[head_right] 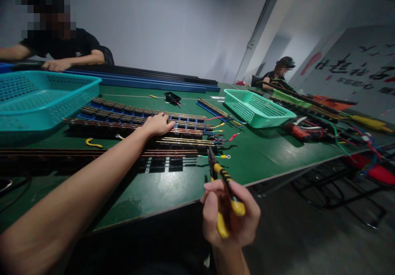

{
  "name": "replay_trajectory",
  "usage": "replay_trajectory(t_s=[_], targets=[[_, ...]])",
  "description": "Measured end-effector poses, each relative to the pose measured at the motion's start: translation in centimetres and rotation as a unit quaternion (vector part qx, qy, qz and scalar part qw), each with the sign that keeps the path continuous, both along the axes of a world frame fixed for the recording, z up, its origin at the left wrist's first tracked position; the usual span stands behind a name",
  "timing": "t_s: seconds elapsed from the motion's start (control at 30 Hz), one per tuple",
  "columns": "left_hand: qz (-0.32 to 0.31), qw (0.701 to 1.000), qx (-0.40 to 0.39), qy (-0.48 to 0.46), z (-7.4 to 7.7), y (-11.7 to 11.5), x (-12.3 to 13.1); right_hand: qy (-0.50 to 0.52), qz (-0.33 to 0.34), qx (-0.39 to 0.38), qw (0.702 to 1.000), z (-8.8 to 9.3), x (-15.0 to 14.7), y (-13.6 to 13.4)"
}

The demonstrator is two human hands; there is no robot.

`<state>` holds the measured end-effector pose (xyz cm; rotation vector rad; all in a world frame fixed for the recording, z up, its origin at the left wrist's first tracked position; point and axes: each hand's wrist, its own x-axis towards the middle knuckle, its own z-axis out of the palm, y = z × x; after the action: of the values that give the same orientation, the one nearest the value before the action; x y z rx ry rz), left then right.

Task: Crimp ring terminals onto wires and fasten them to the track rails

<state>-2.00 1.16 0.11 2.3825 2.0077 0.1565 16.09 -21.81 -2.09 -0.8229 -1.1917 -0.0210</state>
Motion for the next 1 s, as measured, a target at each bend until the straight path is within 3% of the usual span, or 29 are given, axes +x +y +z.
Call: replay_trajectory(t_s=[0.1,0.23,0.37,0.47,0.63,1.0], targets=[[-0.002,1.0,0.001,0.0,0.0,0.0,0.0,0.016,0.014,0.002,1.0,3.1,0.2,3.1],[-0.004,1.0,0.007,-0.003,-0.1,-0.1,0.0,-0.005,0.065,-0.048,0.997,5.7,1.2,10.2],[0.003,1.0,0.005,-0.003,-0.1,0.0,0.0,-0.061,0.112,-0.094,0.987,5.1,3.0,17.3],[0.004,1.0,-0.002,0.0,0.0,0.0,0.1,-0.079,0.13,-0.106,0.983,3.8,4.2,20.3],[0.002,1.0,-0.006,0.0,0.0,0.0,0.1,-0.076,0.137,-0.133,0.979,2.5,5.0,21.6],[0.003,1.0,0.007,0.001,-0.4,0.2,0.1,-0.057,0.151,-0.168,0.973,1.7,5.7,22.2]])
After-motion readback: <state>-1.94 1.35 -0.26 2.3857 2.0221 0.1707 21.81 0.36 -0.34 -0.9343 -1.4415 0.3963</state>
